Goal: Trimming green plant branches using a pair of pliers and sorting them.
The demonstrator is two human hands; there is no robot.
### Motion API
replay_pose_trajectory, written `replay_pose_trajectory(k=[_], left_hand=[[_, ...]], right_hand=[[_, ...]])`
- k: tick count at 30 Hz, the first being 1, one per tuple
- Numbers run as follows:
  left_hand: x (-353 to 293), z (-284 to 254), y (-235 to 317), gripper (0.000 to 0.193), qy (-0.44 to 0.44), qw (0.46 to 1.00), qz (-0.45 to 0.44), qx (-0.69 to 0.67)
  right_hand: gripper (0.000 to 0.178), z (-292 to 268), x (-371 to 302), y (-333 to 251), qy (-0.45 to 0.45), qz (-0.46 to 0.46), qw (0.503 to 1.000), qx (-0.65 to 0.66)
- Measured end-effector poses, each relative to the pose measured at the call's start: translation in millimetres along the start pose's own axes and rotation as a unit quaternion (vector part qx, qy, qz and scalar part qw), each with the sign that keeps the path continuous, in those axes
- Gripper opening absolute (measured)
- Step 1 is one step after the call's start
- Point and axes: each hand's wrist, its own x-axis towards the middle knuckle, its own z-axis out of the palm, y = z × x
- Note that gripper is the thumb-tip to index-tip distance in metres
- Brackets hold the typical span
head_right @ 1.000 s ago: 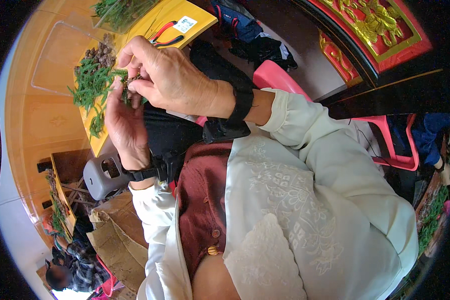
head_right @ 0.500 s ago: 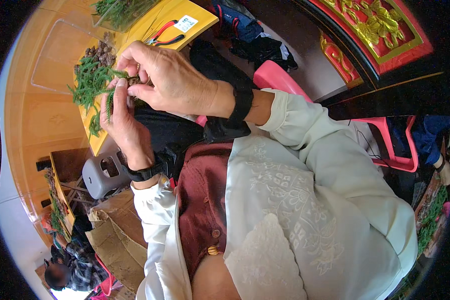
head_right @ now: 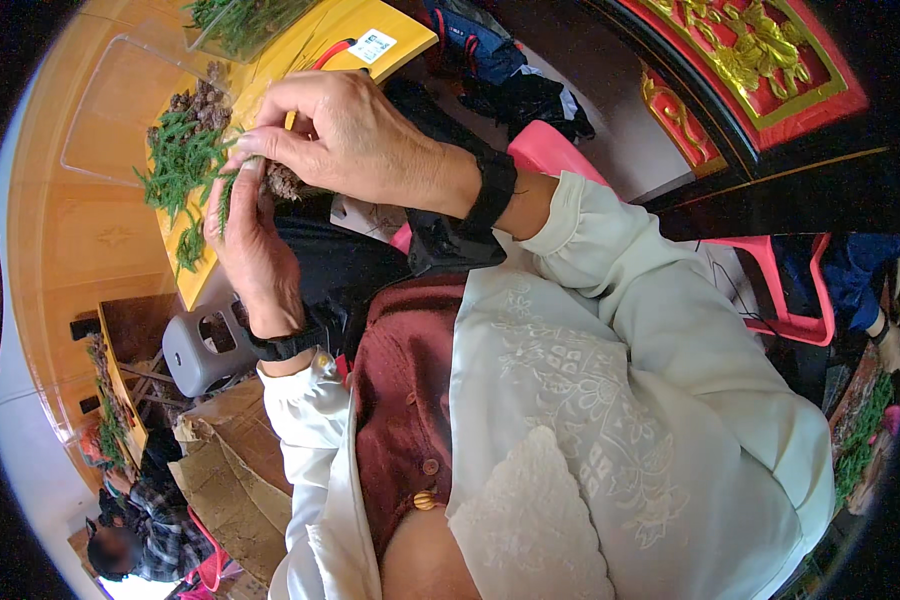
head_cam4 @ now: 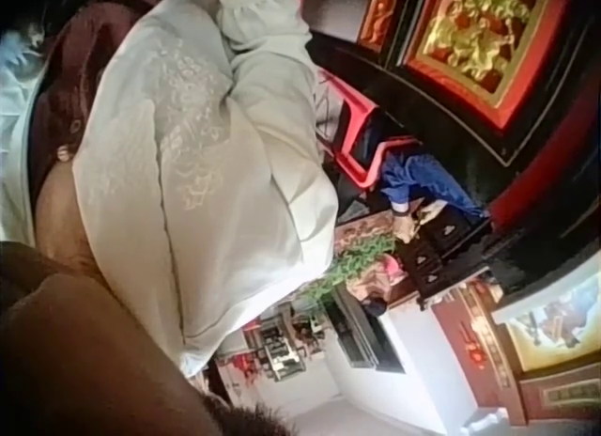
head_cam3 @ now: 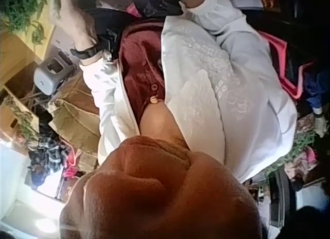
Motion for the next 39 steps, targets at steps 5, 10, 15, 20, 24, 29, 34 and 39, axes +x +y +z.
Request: replay_pose_trajectory(k=[5, 10, 15, 20, 24, 29, 34, 39], left_hand=[[0, 2, 1, 0.016, 0.004, 1.0, -0.024, -0.001], [0, 1, 0, 0.017, -0.014, 0.999, -0.032, -0.006], [-2, -1, 0, 0.017, -0.039, 0.998, -0.045, -0.019], [4, -7, -5, 0.019, -0.027, 0.993, -0.099, -0.055], [6, -13, -8, 0.02, -0.033, 0.99, -0.12, -0.062], [8, -21, -2, 0.02, -0.06, 0.991, -0.118, -0.031], [2, -17, 9, 0.018, -0.095, 0.99, -0.106, 0.009], [1, -16, 11, 0.006, -0.099, 0.983, -0.013, 0.154]], right_hand=[[0.011, -6, 3, 0, -0.026, 0.052, 0.997, 0.051], [0.013, -8, 3, 5, -0.016, 0.052, 0.996, 0.063], [0.014, -14, 4, 4, -0.068, 0.079, 0.992, 0.072], [0.013, -9, 3, 5, -0.033, 0.064, 0.996, 0.057], [0.007, -15, 3, -16, -0.025, 0.003, 0.994, -0.105], [0.01, -19, 8, -3, -0.002, -0.21, 0.965, -0.155], [0.013, -25, 14, 5, -0.071, -0.305, 0.939, -0.139], [0.012, -22, 12, 4, -0.062, -0.245, 0.958, -0.134]])
